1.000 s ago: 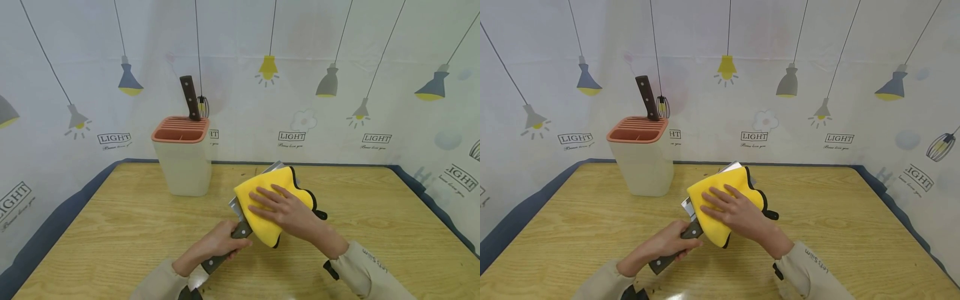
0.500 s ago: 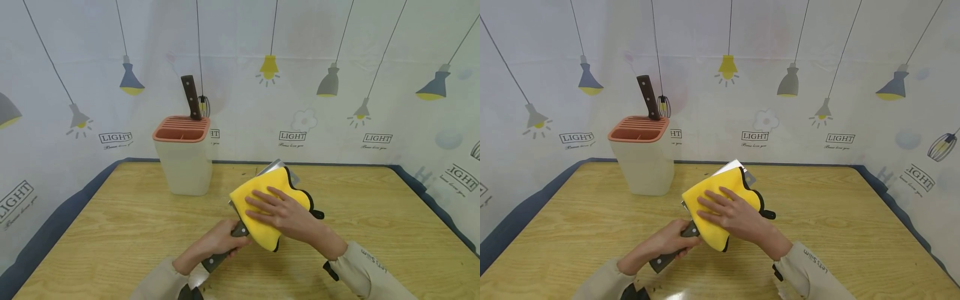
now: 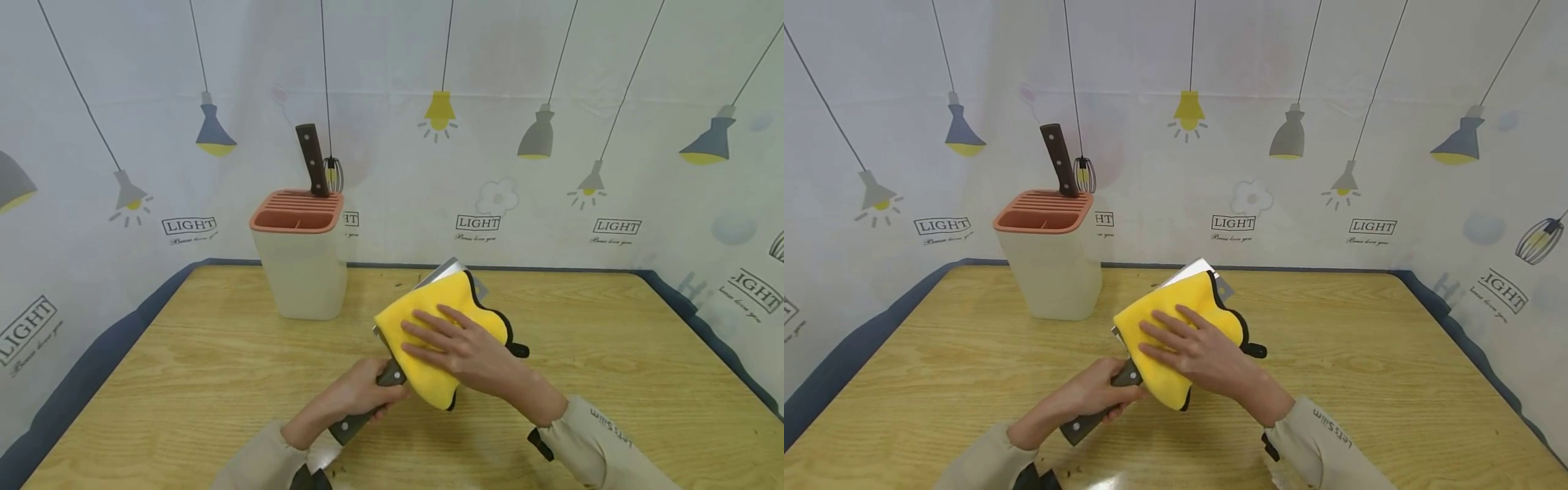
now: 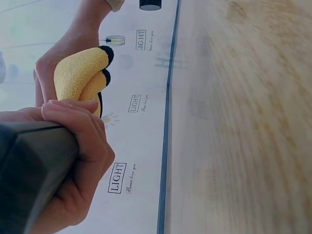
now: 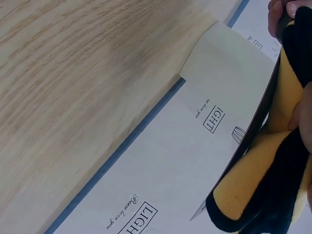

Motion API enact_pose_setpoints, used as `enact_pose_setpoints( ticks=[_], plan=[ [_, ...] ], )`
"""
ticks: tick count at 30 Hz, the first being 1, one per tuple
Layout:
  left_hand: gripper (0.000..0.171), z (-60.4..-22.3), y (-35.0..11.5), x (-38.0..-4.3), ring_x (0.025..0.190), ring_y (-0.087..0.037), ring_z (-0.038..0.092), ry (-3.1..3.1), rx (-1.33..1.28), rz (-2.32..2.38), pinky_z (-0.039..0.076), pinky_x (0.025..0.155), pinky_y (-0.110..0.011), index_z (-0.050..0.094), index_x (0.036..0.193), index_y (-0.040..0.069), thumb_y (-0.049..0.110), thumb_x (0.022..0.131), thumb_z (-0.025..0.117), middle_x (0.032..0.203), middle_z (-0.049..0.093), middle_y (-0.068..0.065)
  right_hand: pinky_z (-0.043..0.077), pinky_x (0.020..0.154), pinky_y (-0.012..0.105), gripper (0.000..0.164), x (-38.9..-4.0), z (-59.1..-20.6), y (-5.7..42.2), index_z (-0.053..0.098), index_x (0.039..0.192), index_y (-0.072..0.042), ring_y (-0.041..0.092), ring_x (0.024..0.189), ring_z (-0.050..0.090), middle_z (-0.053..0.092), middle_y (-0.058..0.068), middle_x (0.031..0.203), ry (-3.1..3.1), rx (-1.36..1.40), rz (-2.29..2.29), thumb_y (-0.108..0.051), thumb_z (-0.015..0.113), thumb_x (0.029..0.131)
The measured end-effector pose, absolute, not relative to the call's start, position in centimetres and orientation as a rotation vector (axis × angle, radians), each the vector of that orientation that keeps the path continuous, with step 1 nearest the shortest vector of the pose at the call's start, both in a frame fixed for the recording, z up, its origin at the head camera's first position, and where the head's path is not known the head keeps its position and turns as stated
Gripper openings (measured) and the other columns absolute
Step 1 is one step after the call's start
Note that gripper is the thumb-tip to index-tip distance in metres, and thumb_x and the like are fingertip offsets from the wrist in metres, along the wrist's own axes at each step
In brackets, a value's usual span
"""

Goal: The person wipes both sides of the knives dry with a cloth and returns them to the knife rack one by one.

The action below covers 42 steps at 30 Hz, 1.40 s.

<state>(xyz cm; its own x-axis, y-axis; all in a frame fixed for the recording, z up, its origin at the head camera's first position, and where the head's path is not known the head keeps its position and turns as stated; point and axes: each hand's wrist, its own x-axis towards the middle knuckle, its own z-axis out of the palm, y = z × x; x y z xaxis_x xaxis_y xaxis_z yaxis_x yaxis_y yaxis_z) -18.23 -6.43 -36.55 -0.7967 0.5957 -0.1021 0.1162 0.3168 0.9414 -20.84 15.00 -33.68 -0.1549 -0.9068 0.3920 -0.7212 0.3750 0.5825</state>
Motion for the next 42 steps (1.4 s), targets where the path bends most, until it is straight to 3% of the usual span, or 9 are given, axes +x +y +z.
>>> enact_pose_setpoints(
  ticks=[5,8,26,42],
  plan=[
    [0.017,-36.6,-6.4,-18.2,0.035,-0.007,0.04,2.156,0.636,1.496,0.036,0.035,-0.02,0.049,0.073,0.003,0.011,0.085,0.058,0.047,0.046,-0.001,0.035,0.097,0.043,0.049,-20.9,-33.6,15.2,0.056,0.12,-0.017,0.025,0.121,0.042,0.047,0.007,0.13,-1.963,1.381,-0.34,-0.007,0.066,0.073],
    [0.018,-36.6,-6.4,-18.2,0.035,-0.007,0.04,2.163,0.64,1.497,0.036,0.034,-0.02,0.049,0.072,0.003,0.011,0.085,0.058,0.046,0.046,-0.001,0.035,0.097,0.043,0.058,-21.0,-33.4,15.4,0.055,0.121,-0.016,0.026,0.121,0.042,0.046,0.007,0.13,-1.977,1.361,-0.344,-0.006,0.072,0.067],
    [0.02,-36.4,-6.5,-18.0,0.035,-0.006,0.038,2.162,0.669,1.51,0.035,0.035,-0.02,0.048,0.07,0.003,0.011,0.084,0.06,0.046,0.045,-0.001,0.035,0.097,0.045,0.06,-22.0,-33.0,16.6,0.055,0.121,-0.015,0.026,0.121,0.042,0.046,0.008,0.131,-2.081,1.224,-0.313,0.004,0.071,0.067],
    [0.015,-36.6,-6.7,-18.1,0.035,-0.006,0.038,2.163,0.709,1.519,0.035,0.035,-0.02,0.051,0.077,0.001,0.01,0.084,0.06,0.046,0.044,-0.002,0.038,0.093,0.045,0.062,-22.8,-32.8,17.7,0.056,0.121,-0.013,0.028,0.118,0.044,0.049,0.009,0.128,-2.174,1.088,-0.254,0.004,0.074,0.064]
  ],
)
